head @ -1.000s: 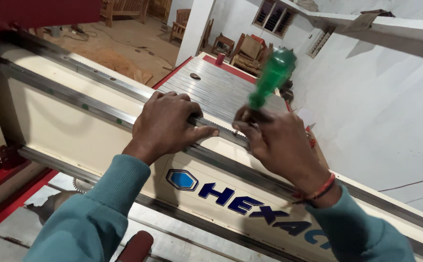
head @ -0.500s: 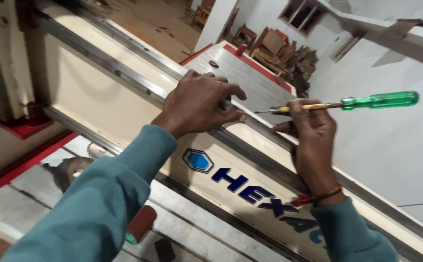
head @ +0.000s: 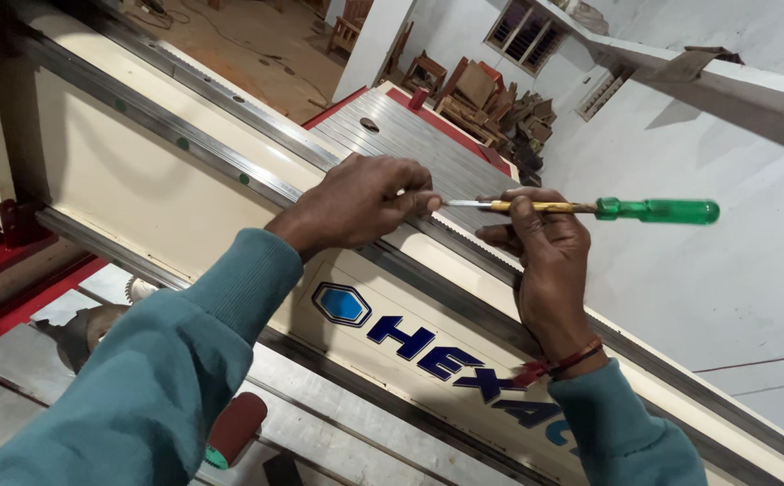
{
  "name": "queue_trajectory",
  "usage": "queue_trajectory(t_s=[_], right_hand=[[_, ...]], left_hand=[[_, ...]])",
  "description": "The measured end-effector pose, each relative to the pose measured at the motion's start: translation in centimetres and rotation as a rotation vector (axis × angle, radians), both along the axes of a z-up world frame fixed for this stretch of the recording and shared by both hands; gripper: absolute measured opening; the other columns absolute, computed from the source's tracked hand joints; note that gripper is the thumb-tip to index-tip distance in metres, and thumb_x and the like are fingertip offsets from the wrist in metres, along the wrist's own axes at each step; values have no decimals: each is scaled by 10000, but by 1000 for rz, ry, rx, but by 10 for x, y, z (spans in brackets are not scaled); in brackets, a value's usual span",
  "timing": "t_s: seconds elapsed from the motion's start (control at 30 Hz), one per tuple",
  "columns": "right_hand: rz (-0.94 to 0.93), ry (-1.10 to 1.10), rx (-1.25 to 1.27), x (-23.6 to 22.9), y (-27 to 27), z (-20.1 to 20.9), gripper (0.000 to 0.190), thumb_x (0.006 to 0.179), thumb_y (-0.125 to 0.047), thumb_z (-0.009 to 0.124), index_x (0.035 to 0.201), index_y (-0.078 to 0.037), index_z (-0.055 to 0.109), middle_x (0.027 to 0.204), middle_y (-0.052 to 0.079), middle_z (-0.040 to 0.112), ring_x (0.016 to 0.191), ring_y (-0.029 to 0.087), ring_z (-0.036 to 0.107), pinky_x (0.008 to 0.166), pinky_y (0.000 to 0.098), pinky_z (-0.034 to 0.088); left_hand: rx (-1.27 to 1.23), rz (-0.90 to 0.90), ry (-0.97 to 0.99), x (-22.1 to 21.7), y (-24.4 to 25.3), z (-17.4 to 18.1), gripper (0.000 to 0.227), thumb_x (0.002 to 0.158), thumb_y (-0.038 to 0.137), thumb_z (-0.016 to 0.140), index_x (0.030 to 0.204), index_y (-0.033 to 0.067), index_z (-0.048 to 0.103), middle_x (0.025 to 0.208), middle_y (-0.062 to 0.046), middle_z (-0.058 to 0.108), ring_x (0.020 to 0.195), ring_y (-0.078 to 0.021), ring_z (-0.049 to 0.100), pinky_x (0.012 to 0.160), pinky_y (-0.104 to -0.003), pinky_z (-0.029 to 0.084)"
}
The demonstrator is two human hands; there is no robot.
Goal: The person uses a screwdriver to work on a metal rack attached to a machine frame and wipes the surface with a cloth.
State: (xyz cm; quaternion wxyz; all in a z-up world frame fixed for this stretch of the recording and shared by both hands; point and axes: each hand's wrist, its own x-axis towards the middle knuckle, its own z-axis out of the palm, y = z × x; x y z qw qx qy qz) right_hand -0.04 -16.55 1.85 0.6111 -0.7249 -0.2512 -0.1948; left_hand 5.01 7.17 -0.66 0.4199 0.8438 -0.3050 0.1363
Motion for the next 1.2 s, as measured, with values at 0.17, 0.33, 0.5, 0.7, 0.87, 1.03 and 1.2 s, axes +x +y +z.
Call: queue_trajectory(t_s=[0.17, 0.33, 0.5, 0.7, 0.87, 1.03, 1.2], right_hand=[[-45, 2, 45, 4, -5, -1, 246, 1073, -262, 593, 1140, -31, 646, 1048, 142, 733, 804, 209, 754, 745, 324, 652], [-48, 5, 38, 11, -3, -7, 234, 1072, -262, 587, 1109, -34, 623, 993, 154, 716, 796, 231, 768, 748, 336, 659], [-56, -27, -29, 15, 25, 0, 197, 1078, -238, 586, 1092, -41, 603, 990, 133, 715, 858, 213, 759, 812, 335, 662], [61, -71, -117, 38, 80, 8, 155, 1088, -180, 570, 1096, -26, 593, 1004, 115, 703, 948, 206, 748, 852, 346, 677], [84, -97, -231, 45, 101, 11, 142, 1082, -174, 564, 1084, -36, 598, 998, 96, 729, 965, 194, 767, 836, 328, 689], [57, -124, -255, 44, 104, 8, 151, 1065, -162, 609, 1097, -15, 619, 985, 81, 684, 967, 189, 757, 806, 325, 696], [118, -52, -171, 46, 110, 9, 165, 1046, -162, 613, 1106, -8, 618, 1003, 93, 704, 979, 213, 771, 800, 325, 677]], left_hand=[[-360, -187, -152, 16, 14, -13, 300, 1043, 332, 557, 992, 79, 711, 950, -75, 752, 883, -159, 727, 854, -408, 597], [-104, 412, -233, 25, 63, -13, 295, 1036, 351, 656, 990, 78, 759, 908, -104, 735, 765, -215, 711, 851, -442, 584], [-16, 573, -356, 24, 63, -17, 252, 955, 332, 738, 929, 91, 804, 776, -94, 752, 711, -233, 675, 1025, -507, 440], [14, 550, -263, 26, 65, -14, 246, 964, 335, 725, 940, 101, 798, 735, -90, 753, 667, -220, 671, 1063, -500, 412], [35, 508, -171, 21, 72, -9, 273, 982, 361, 693, 920, 120, 804, 754, -93, 760, 704, -230, 680, 1090, -465, 402], [31, 517, -213, 20, 73, -8, 276, 952, 374, 704, 975, 114, 795, 768, -115, 757, 732, -254, 680, 1003, -434, 439], [24, 524, -224, 18, 73, -6, 271, 932, 367, 712, 988, 117, 803, 788, -116, 764, 757, -245, 692, 994, -434, 429]])
